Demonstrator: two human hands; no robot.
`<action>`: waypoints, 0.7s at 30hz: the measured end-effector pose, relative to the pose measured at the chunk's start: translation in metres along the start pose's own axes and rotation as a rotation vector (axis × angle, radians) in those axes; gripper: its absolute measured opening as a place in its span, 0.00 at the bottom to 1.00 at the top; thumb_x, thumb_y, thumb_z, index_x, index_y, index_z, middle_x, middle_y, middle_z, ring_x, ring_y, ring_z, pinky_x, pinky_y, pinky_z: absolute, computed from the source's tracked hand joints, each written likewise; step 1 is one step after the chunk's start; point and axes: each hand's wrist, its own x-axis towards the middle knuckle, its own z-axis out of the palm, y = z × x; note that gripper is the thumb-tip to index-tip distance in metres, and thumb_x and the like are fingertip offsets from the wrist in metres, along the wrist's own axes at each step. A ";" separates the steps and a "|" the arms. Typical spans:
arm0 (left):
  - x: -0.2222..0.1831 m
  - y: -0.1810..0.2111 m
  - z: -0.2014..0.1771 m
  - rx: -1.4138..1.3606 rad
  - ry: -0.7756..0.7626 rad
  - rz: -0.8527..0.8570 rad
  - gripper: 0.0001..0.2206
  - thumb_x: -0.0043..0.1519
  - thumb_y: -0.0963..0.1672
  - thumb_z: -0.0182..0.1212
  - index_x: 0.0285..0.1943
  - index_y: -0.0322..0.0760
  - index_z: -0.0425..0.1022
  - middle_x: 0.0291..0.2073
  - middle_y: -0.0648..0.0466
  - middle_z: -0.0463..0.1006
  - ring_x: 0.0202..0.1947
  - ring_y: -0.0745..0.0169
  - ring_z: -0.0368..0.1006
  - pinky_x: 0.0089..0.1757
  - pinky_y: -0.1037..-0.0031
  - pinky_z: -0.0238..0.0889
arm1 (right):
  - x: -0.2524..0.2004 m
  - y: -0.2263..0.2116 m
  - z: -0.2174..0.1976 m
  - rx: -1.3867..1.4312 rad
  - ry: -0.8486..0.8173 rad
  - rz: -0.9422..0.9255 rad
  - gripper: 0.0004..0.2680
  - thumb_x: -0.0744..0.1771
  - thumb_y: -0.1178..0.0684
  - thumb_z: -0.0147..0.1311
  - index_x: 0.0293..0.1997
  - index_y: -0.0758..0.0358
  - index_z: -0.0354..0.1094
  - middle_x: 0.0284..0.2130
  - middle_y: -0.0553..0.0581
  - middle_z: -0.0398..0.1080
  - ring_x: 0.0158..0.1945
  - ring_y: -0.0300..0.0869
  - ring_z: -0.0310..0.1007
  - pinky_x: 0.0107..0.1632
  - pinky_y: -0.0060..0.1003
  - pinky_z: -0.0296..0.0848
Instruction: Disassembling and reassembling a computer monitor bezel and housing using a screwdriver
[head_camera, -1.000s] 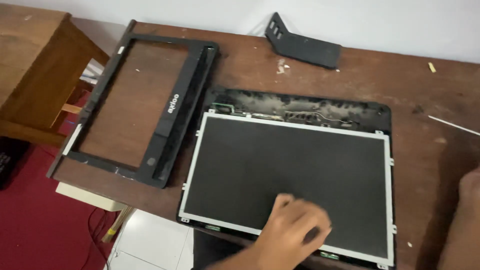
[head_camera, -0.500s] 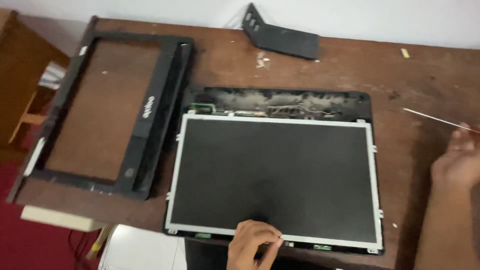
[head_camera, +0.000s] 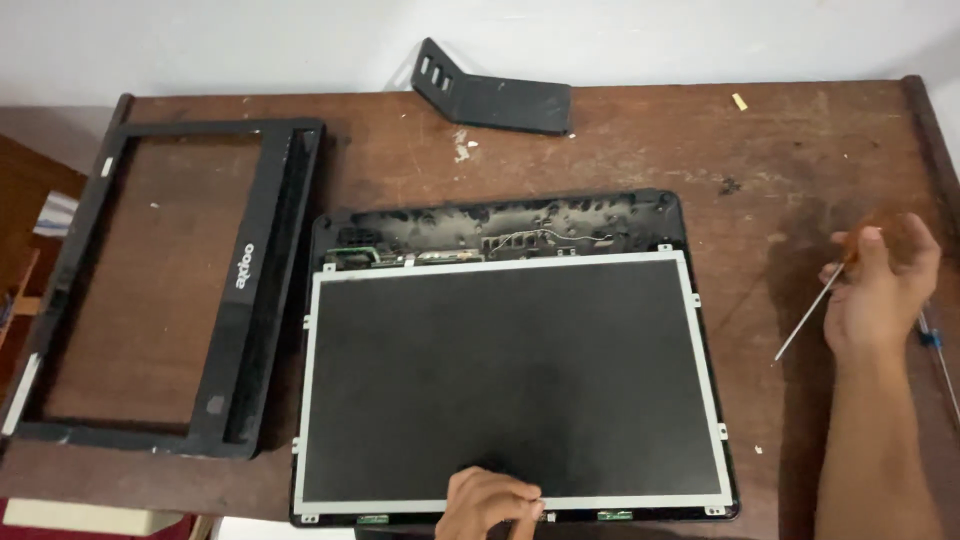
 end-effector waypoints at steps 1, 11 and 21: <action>-0.011 -0.025 -0.006 -0.002 -0.008 0.005 0.10 0.52 0.40 0.72 0.26 0.52 0.74 0.25 0.64 0.85 0.24 0.74 0.81 0.42 0.73 0.71 | 0.001 0.006 -0.002 0.003 0.009 0.000 0.13 0.75 0.54 0.54 0.64 0.39 0.57 0.53 0.42 0.70 0.46 0.32 0.79 0.35 0.27 0.67; 0.113 0.045 0.005 -0.097 -0.173 0.155 0.10 0.56 0.39 0.69 0.30 0.47 0.71 0.29 0.61 0.83 0.28 0.71 0.78 0.46 0.68 0.66 | -0.024 -0.022 0.010 -0.847 -0.032 -0.366 0.14 0.70 0.54 0.62 0.63 0.63 0.68 0.33 0.58 0.70 0.40 0.52 0.71 0.49 0.48 0.67; 0.199 0.016 0.143 -0.091 -0.458 0.397 0.05 0.65 0.40 0.63 0.43 0.44 0.71 0.35 0.63 0.78 0.37 0.61 0.75 0.52 0.61 0.58 | -0.001 -0.010 0.013 -1.086 -0.112 -0.511 0.17 0.66 0.49 0.65 0.64 0.51 0.74 0.34 0.56 0.70 0.42 0.53 0.72 0.47 0.52 0.71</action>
